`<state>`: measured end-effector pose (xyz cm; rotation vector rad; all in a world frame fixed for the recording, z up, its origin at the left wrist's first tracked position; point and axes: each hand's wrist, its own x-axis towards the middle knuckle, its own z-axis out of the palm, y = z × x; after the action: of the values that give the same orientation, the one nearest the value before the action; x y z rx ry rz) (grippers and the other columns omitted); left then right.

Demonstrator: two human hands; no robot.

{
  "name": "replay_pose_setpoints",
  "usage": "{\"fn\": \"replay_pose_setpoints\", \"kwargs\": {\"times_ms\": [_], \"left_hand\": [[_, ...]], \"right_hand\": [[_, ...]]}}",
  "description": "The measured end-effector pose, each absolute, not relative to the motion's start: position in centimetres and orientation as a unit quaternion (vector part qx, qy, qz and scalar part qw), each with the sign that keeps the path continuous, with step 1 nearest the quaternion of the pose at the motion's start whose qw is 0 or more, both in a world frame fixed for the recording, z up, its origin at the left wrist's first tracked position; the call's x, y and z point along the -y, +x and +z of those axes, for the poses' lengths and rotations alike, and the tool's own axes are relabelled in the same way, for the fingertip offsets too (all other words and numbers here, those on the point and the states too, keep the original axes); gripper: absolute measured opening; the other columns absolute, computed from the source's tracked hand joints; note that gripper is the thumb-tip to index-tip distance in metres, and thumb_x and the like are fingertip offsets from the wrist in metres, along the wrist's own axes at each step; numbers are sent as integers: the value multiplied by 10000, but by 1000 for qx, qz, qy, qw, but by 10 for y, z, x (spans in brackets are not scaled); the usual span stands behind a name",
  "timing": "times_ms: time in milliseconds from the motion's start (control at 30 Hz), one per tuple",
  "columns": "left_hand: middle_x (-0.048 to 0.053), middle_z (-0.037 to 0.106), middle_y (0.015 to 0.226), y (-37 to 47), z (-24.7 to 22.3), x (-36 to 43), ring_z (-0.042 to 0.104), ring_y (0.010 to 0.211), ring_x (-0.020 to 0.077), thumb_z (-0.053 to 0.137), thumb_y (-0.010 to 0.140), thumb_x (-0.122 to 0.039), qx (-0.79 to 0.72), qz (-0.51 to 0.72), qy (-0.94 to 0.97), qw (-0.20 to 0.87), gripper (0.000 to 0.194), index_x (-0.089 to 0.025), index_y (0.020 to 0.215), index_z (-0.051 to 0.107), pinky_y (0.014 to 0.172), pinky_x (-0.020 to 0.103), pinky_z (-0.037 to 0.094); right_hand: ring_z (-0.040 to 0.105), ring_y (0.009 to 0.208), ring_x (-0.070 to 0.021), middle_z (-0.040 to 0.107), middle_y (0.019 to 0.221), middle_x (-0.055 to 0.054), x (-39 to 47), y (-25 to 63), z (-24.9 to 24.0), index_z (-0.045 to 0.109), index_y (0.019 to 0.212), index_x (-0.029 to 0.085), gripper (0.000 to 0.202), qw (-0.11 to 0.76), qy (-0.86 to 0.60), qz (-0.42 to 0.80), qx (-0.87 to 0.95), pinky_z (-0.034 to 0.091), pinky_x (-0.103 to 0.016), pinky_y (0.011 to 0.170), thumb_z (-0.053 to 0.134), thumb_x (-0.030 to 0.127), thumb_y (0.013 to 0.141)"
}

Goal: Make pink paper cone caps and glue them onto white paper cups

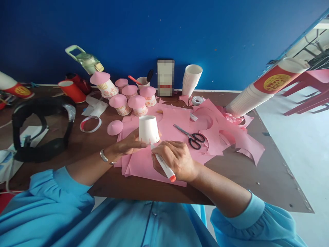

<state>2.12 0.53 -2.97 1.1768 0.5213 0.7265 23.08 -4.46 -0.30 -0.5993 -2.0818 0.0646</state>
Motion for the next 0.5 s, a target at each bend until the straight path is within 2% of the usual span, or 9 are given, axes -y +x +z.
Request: {"fn": "replay_pose_setpoints", "kwargs": {"times_ms": [200,400,500], "left_hand": [[111,734,1150,22,-22,-5,688,1040,276,872,747,-361,-237,335,549,728,644,-209,1323,627,880,382,523],[115,711,1206,21,-25,-5,656,1132,293,878,757,-358,-241,326,534,741,666,-229,1354,611,930,402,514],[114,696,1237,21,-33,-7,624,1186,304,896,735,-384,-247,343,529,736,735,-247,1389,592,956,410,505]], "right_hand": [[661,568,-143,682,708,12,44,231,-2,571,1052,211,261,479,-237,40,844,538,-248,525,596,34,862],[697,641,-168,704,774,-23,41,236,1,596,1136,193,286,505,-229,8,832,594,-273,573,618,53,887],[676,647,-160,695,812,-36,38,239,-1,608,1191,194,312,504,-249,-20,827,568,-266,560,610,48,915]]}}
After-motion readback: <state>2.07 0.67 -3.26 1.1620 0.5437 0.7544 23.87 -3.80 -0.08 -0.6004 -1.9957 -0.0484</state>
